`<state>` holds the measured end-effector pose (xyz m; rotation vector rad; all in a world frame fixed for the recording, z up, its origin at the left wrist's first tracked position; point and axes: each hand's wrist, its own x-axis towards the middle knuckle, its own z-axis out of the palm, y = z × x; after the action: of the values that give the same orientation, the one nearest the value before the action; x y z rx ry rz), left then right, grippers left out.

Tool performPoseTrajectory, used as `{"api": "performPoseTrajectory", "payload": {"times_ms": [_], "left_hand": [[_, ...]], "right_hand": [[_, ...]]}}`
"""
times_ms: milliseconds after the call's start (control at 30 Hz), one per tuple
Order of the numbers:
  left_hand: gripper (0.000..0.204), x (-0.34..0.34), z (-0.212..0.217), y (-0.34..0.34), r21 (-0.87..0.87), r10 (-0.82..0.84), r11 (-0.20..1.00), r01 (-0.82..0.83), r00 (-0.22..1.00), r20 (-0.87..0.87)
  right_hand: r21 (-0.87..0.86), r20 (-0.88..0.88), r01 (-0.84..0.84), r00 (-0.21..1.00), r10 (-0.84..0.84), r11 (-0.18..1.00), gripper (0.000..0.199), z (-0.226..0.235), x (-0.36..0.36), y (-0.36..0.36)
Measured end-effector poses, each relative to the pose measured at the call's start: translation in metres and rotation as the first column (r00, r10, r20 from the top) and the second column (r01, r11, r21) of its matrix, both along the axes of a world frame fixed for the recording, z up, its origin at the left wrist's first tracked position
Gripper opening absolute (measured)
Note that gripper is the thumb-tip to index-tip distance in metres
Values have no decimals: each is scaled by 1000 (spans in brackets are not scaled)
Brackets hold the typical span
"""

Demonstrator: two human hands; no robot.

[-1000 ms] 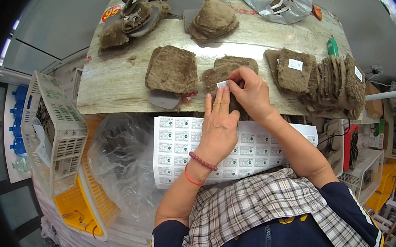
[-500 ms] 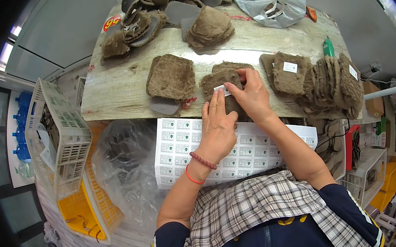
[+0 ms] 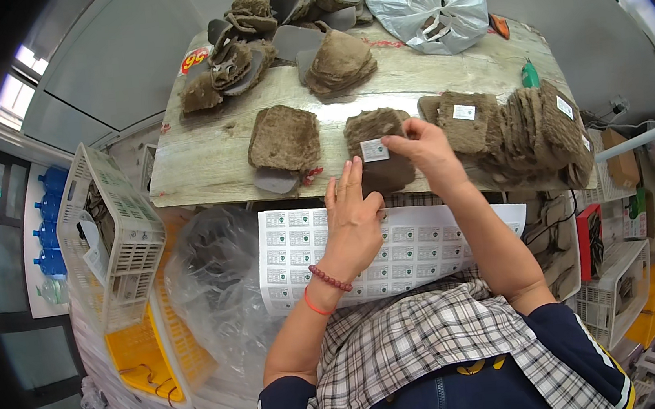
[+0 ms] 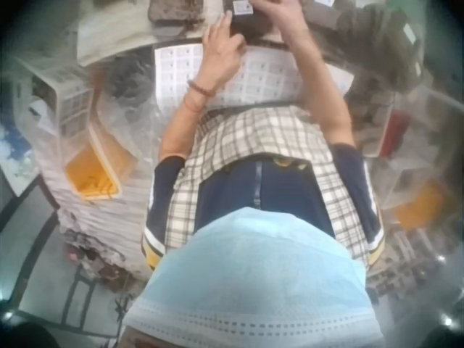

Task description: The person applies adhesive labels from a sheet onto brown fuzzy slippers on a table. They peel each label, place it on a slipper, and smooth it down, repeating the process for multiple items.

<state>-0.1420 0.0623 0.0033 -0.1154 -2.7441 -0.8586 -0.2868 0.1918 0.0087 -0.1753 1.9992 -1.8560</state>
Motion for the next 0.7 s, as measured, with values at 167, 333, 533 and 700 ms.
{"api": "performPoseTrajectory", "payload": {"times_ms": [167,333,533,700], "left_hand": [[3,0,11,6,180,-36,984,11,991,131],[10,-17,-21,29,433,-115,900,-38,940,321],[51,-22,-10,37,974,-229,-224,32,970,-84],[34,-18,-9,38,934,-186,-297,-198,972,147]], "right_hand": [[-198,36,150,989,-146,969,17,25,-22,57],[-304,-13,179,981,-191,936,17,36,-34,100],[-410,80,41,997,-9,911,18,9,22,80],[-22,-500,108,860,-104,994,40,3,53,59]]}}
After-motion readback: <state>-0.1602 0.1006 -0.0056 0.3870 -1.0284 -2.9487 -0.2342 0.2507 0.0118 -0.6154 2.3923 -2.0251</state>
